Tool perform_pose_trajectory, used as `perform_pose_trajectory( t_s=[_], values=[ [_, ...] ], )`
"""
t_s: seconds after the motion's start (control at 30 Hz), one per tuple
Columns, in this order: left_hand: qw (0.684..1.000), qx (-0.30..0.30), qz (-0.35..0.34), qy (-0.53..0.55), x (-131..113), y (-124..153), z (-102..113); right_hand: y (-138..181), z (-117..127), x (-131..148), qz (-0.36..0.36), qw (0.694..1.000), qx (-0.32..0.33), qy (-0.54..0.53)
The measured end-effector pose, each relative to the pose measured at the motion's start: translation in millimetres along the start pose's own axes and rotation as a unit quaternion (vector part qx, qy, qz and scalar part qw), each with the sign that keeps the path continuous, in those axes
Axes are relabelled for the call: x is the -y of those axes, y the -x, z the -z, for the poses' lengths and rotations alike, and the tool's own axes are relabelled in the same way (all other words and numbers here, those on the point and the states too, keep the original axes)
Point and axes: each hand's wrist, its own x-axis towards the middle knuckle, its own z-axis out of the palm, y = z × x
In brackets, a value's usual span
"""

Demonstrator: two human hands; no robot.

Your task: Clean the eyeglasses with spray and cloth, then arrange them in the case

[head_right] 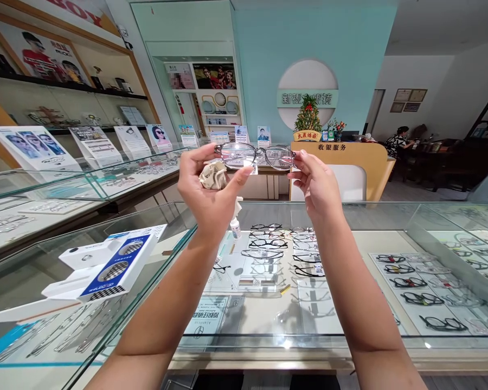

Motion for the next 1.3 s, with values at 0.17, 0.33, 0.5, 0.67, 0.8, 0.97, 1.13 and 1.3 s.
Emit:
perform_pose_trajectory(
  t_s=[0.17, 0.33, 0.5, 0.67, 0.8, 0.97, 1.13, 1.3],
  values=[
    [0.984, 0.012, 0.131, 0.117, 0, -8, 0, 5, -4, 7, 0.041, 0.998, 0.037, -0.037],
    [0.901, 0.056, 0.340, 0.263, -3, -12, -2, 10, -8, 9, 0.120, 0.990, 0.074, -0.011],
    [0.805, 0.128, 0.446, 0.371, -15, -13, -4, 15, -15, 0, 0.237, 0.963, 0.109, 0.073],
    [0.764, 0.249, 0.484, 0.347, -14, -13, -5, 23, -20, 3, 0.285, 0.945, 0.092, 0.131],
    [0.797, 0.329, 0.427, 0.274, -8, -9, -6, 29, -22, 8, 0.266, 0.952, 0.092, 0.122],
    [0.822, 0.365, 0.384, 0.207, -8, -3, -5, 33, -24, 12, 0.232, 0.963, 0.065, 0.120],
    [0.853, 0.365, 0.369, 0.051, 5, 3, 9, 46, -14, 22, 0.230, 0.950, 0.051, 0.206],
    [0.933, 0.210, 0.246, -0.160, 37, 30, 44, 69, 13, -9, 0.233, 0.894, 0.214, 0.318]
  ],
)
